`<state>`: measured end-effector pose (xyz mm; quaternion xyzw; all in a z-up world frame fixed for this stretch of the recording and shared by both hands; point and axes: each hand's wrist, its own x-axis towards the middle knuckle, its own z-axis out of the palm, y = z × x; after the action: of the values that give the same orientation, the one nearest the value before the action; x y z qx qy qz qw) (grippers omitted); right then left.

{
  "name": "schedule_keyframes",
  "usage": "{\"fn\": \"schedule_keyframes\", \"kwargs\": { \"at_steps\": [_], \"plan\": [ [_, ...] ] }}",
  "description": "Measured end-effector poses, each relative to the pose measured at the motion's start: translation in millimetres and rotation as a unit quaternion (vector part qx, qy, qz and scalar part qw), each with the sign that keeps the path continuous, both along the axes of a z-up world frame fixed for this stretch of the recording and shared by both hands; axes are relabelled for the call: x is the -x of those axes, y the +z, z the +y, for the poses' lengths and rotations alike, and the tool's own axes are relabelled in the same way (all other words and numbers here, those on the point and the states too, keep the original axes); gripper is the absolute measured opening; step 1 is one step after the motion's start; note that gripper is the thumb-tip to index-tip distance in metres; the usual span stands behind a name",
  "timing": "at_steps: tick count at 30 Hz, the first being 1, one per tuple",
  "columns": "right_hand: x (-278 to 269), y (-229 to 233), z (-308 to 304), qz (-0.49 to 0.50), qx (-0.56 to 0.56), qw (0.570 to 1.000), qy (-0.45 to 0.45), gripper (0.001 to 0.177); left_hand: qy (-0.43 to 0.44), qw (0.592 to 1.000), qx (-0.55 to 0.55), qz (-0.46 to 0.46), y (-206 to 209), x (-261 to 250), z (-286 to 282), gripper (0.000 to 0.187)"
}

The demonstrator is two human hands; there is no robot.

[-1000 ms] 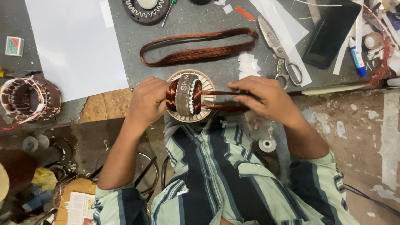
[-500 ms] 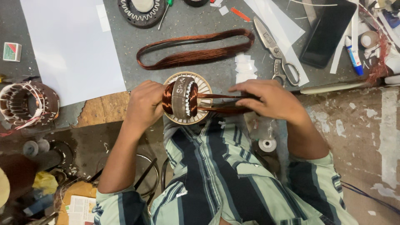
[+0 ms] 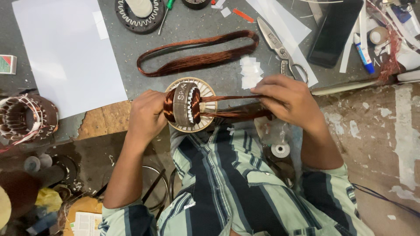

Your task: The person winds copper wire around a stator core by hand, repeatedly looping and tightening the wire into the slots. The person handles the wire and stator directly without using tools.

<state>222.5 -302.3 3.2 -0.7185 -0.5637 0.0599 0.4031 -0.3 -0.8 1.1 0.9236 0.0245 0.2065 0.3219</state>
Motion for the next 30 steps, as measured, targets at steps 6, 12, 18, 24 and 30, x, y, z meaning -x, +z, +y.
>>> {"fn": "schedule_keyframes", "kwargs": {
  "at_steps": [6,12,18,24,30],
  "plan": [
    [-4,-1,3,0.024,0.015,0.999,-0.020,0.030,0.016,1.000,0.003,-0.025,2,2,-5,0.025],
    [-8,-11,13,0.019,0.038,0.999,-0.019,0.028,0.020,0.996,-0.062,-0.063,-7,-2,-5,0.006],
    [-9,-8,17,-0.045,0.025,0.999,-0.004,0.036,0.030,0.992,-0.082,-0.092,-15,-2,-6,0.014],
    [34,10,23,-0.080,-0.170,0.978,0.087,0.030,0.033,0.991,-0.075,-0.106,-15,-2,-7,0.012],
    [83,11,54,-0.093,0.046,0.993,0.059,0.051,0.027,0.993,-0.065,-0.093,-17,-2,-6,0.008]
  ]
}}
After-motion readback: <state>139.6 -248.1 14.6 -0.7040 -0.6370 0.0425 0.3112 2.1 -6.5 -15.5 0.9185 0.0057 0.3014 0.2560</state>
